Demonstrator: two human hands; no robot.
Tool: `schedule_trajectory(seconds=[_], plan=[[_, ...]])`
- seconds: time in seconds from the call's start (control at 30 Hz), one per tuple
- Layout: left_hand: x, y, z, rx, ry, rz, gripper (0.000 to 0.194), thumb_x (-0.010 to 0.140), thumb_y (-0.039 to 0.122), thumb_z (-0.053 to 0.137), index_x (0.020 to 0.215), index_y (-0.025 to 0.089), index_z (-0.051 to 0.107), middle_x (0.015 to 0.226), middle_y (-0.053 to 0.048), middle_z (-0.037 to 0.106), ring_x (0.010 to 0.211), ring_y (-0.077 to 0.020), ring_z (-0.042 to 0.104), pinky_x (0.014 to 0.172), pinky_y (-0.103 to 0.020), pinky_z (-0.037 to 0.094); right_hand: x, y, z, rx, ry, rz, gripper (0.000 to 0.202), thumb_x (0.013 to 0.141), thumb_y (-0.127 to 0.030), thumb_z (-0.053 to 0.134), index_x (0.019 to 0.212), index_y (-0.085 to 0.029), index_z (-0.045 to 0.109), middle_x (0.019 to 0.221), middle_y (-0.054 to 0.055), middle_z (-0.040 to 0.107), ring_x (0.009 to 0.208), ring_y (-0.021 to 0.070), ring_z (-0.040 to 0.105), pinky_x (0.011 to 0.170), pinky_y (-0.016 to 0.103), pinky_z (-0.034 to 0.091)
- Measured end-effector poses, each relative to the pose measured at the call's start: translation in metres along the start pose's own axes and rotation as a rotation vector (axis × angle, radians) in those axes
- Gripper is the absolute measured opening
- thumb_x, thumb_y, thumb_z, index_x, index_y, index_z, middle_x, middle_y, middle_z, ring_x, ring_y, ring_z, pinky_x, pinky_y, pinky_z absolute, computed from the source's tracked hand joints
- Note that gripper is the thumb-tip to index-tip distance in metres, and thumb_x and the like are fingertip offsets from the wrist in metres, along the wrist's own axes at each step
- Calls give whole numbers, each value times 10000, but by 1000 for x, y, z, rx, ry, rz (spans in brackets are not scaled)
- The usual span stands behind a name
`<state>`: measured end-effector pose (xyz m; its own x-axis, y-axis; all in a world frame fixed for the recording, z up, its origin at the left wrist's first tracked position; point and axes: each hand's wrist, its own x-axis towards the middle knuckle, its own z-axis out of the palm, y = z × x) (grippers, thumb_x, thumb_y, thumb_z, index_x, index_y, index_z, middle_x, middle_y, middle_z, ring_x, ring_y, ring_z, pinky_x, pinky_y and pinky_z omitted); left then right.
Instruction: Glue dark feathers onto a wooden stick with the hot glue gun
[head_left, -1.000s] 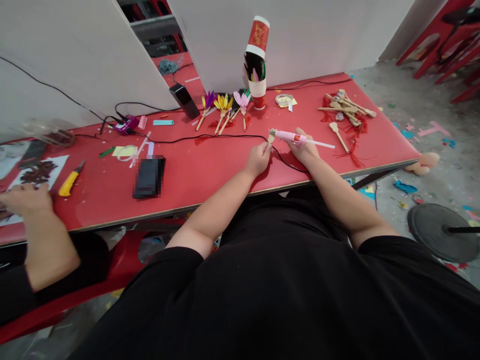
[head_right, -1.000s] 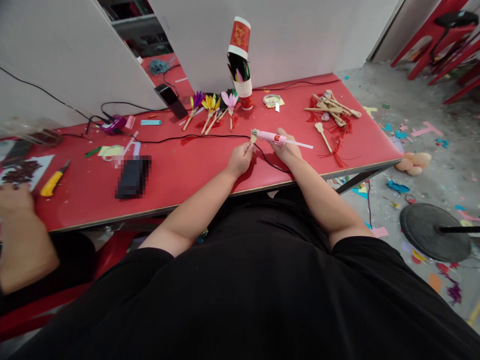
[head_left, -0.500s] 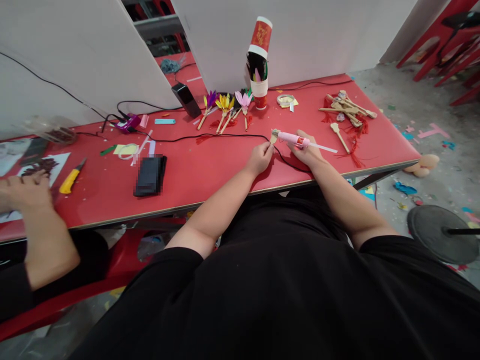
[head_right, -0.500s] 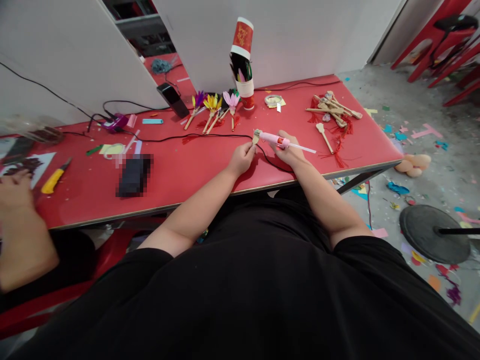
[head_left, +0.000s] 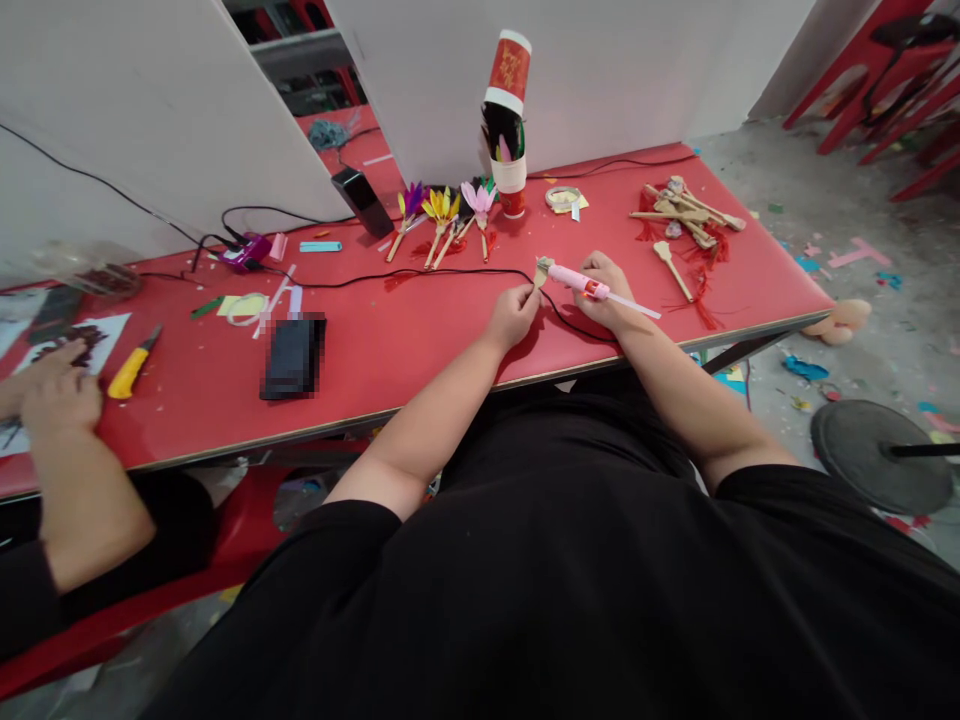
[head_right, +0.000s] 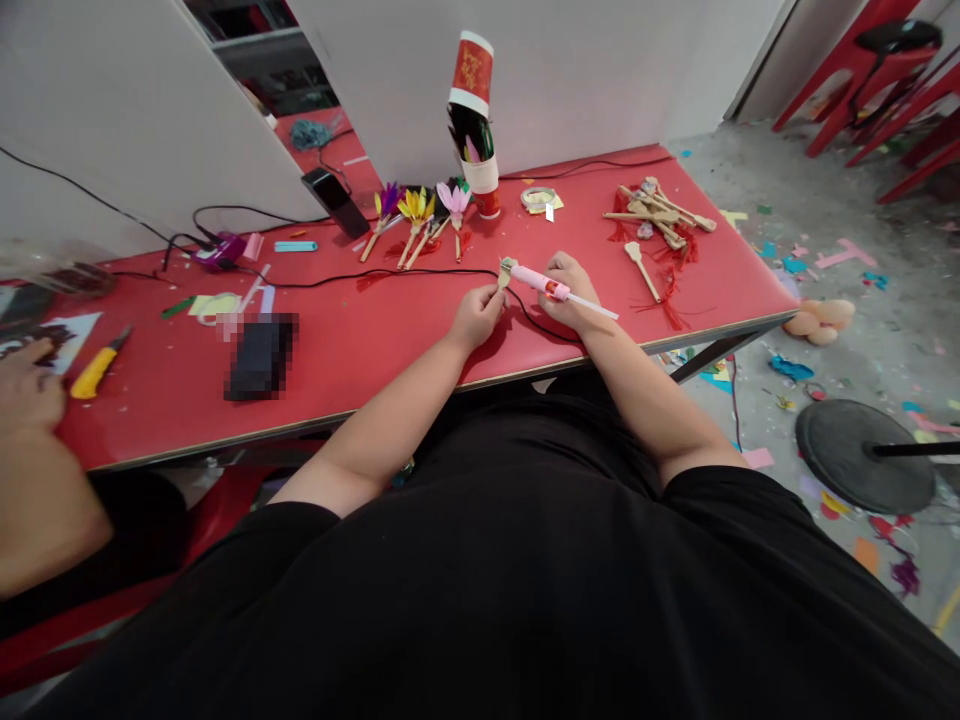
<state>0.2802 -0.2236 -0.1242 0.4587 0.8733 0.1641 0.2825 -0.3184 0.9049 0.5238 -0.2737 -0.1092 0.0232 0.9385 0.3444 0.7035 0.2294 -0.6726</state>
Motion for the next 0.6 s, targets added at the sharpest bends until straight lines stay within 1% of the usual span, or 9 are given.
schedule_trajectory(seconds=[0.07, 0.13, 0.23, 0.3, 0.37, 0.47, 0.6], plan=[[0, 0, 0, -30, -2, -16, 373, 1201, 337, 645, 845, 237, 682, 656, 5, 639, 616, -181, 643, 686, -345, 504, -3, -2, -2, 17, -26, -17, 236, 988, -386, 737, 817, -266, 628, 1051, 127, 661, 1005, 302, 672, 993, 502, 617], [-1, -1, 1, -43, 0, -29, 385, 1195, 354, 653, 832, 234, 696, 630, 10, 615, 602, -178, 632, 662, -338, 502, -4, -4, -5, 30, -47, -28, 173, 953, -324, 765, 827, -258, 666, 1078, 130, 688, 992, 289, 664, 1005, 489, 609], [-2, -1, 0, -28, 5, -32, 430, 1191, 412, 653, 801, 239, 703, 594, 12, 569, 598, -186, 607, 630, -335, 489, -5, -9, -8, 42, -59, -26, 158, 945, -268, 771, 816, -266, 680, 1049, 118, 709, 968, 284, 674, 1005, 469, 603], [-2, -1, -1, 0, 6, -21, 435, 1187, 415, 645, 790, 244, 700, 596, 8, 571, 621, -197, 615, 643, -342, 493, -5, -12, -9, 41, -70, -2, 215, 988, -291, 761, 803, -274, 652, 964, 96, 699, 909, 278, 666, 962, 457, 591], [-2, -1, -1, 37, 15, -2, 412, 1177, 370, 640, 787, 247, 693, 621, 2, 599, 657, -204, 637, 686, -352, 507, -4, -13, -9, 30, -85, 32, 270, 1026, -342, 768, 802, -273, 632, 874, 70, 680, 831, 262, 637, 895, 440, 564], [-1, -1, -2, 65, 21, 9, 393, 1175, 332, 630, 794, 248, 682, 654, -1, 630, 702, -212, 661, 741, -359, 516, -5, -10, -7, 12, -88, 66, 298, 1034, -413, 797, 821, -255, 661, 809, 47, 672, 769, 238, 604, 826, 413, 518], [0, -3, -1, 37, -3, 6, 363, 1192, 351, 600, 854, 252, 686, 652, 11, 599, 684, -213, 628, 729, -356, 489, -5, -5, -3, 16, -74, 81, 378, 1036, -508, 788, 797, -253, 644, 744, 36, 644, 738, 212, 553, 767, 395, 459]])
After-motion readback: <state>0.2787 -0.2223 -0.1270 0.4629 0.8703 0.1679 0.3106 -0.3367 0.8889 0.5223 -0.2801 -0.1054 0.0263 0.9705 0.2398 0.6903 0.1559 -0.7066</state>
